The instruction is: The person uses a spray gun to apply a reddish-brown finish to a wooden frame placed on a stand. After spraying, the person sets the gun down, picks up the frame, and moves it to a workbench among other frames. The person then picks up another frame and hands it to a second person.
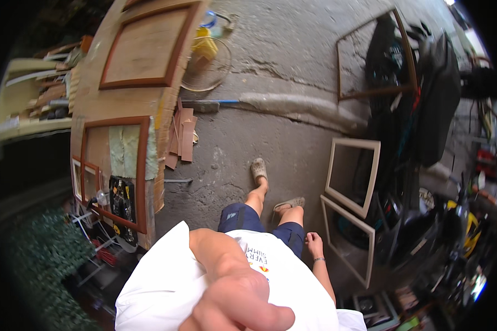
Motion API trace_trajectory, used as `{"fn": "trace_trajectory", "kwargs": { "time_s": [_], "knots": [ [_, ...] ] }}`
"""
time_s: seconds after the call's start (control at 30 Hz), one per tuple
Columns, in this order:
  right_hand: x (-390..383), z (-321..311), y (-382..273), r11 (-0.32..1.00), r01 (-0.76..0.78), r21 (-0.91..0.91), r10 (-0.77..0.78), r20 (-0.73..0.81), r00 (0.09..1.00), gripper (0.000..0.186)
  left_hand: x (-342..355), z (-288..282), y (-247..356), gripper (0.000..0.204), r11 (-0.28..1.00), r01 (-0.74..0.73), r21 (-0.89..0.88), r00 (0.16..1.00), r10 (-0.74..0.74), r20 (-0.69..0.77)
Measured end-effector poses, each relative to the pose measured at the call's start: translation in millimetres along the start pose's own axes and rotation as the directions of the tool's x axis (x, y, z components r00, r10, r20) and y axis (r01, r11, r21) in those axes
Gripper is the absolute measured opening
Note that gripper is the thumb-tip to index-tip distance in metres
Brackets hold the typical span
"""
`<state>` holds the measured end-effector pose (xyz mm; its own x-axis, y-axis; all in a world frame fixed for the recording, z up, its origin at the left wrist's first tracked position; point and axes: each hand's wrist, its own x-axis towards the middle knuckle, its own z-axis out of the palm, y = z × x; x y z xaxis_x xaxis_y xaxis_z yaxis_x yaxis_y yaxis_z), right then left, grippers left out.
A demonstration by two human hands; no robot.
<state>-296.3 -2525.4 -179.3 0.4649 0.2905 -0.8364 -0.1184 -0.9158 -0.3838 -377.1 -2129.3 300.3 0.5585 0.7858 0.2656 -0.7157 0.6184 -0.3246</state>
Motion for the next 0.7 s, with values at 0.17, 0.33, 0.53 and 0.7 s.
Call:
{"fn": "trace_trajectory", "kwargs": {
  "time_s": [0.17,0.33,0.53,0.7],
  "knots": [
    [23.5,-8.5,-128.7,0.969,0.203,-0.14,-0.196,0.064,0.979,0.029,22.0,11.9,107.2,0.058,-0.701,-0.687,0.194,0.626,-0.435,0.647],
    [89.6,-3.1,-224.5,0.96,0.253,-0.121,-0.227,0.196,0.954,0.028,29.2,-100.9,191.7,0.052,-0.597,-0.172,0.784,0.984,-0.137,0.112],
    [181.4,-13.0,-328.8,0.778,0.404,-0.481,-0.297,0.285,0.911,0.033,-43.4,-190.2,267.2,0.028,-0.671,0.631,0.389,0.763,0.448,-0.466],
    [204.2,-15.4,-450.0,0.802,0.374,-0.466,-0.223,0.347,0.911,0.032,-26.9,-207.5,309.7,0.03,-0.593,0.691,0.414,0.698,0.697,-0.166]
  ]
}}
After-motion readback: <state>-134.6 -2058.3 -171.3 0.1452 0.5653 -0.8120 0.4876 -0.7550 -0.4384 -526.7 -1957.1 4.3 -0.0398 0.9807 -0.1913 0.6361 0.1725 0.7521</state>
